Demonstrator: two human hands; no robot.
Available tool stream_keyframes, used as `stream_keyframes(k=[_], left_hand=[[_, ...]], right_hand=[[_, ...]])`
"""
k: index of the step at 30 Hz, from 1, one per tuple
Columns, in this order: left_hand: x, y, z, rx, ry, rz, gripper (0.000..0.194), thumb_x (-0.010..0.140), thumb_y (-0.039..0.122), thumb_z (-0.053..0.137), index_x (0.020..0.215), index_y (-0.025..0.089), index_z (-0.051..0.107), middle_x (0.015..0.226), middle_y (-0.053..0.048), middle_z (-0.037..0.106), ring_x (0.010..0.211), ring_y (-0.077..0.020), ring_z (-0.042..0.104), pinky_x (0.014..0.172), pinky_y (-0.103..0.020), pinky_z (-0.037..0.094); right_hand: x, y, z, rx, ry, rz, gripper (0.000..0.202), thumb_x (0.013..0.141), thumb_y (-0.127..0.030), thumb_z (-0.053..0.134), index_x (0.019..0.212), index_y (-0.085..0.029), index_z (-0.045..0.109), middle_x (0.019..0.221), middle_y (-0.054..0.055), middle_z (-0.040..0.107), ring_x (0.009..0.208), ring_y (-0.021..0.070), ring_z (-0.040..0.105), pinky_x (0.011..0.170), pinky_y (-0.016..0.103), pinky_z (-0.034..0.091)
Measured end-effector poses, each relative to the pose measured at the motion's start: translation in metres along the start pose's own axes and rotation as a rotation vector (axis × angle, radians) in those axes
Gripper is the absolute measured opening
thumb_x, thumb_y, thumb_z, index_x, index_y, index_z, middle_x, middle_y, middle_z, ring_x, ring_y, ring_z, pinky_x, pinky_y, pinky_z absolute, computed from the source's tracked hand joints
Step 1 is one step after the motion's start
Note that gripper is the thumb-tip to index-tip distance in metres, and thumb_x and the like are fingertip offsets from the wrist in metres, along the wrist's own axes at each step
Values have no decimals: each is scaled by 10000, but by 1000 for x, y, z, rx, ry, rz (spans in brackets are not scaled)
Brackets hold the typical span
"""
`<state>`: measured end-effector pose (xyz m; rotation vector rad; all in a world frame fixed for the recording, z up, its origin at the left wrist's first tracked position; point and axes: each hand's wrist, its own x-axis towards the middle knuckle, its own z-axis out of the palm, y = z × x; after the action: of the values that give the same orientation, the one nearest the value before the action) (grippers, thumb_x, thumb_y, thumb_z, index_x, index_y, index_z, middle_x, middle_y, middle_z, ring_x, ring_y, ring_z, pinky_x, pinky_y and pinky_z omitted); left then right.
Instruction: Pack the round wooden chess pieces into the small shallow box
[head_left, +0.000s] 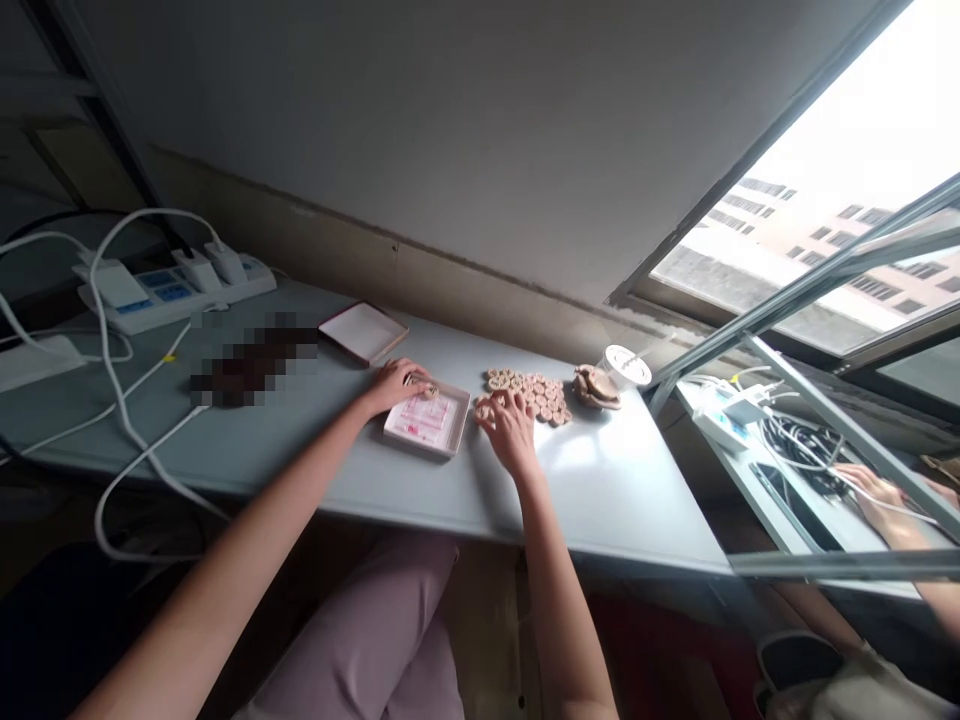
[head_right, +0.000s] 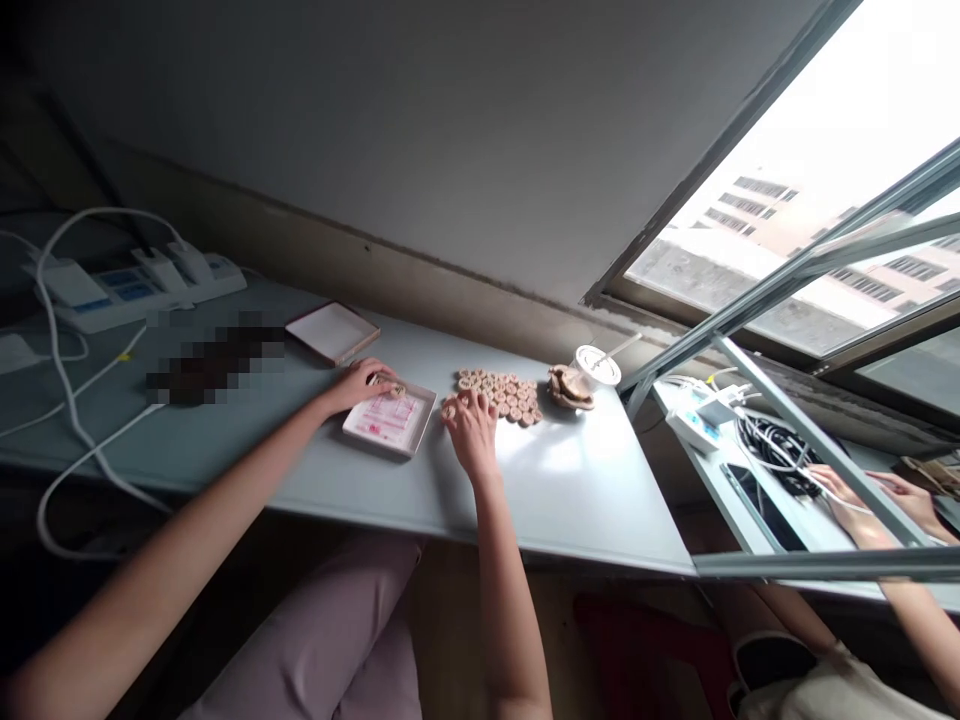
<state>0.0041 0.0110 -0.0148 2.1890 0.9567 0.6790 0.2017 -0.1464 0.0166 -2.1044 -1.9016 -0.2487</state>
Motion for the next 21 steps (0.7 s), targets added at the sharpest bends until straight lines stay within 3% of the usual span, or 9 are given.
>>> stream_keyframes(k=[4,8,11,14,21], left_hand=[[0,3,3,22,25,-22,330,761,511,535,873,227,662,950,-44,617,963,-239,555,845,-342,424],[1,9,3,111,6,-66,296,696,483,622,871,248,664,997,-34,615,991,-263,546,851,-362,414],[3,10,3,135,-12,-74,242,711,421,621,885,258,661,1014,-25,619,1001,-256,543,862,-357,411],[4,8,3,144,-11,-56,237,749,423,586,896,254,661,1039,-32,615,1008,-249,537,881,-358,404],[4,6,3,127,-19,-38,223,759,399,571,900,252,661,1037,-35,618,1000,-254,533,871,-368,405]], right_hand=[[12,9,-12,96,7,-42,151,820,-380,609,928,-279,640,1079,44,561,1013,240,463,820,360,352],[30,-10,-18,166,2,-112,177,848,-392,570,963,-268,621,970,39,579,934,208,486,772,313,367],[43,-34,-8,95,-90,-202,133,868,-344,551,936,-251,616,910,35,593,879,196,490,753,305,340],[50,-48,7,-3,-96,-228,105,871,-296,549,948,-245,599,941,38,605,901,205,484,790,325,306],[43,-52,12,-9,-36,-147,137,909,-311,482,943,-237,591,959,45,604,903,204,485,790,331,286]])
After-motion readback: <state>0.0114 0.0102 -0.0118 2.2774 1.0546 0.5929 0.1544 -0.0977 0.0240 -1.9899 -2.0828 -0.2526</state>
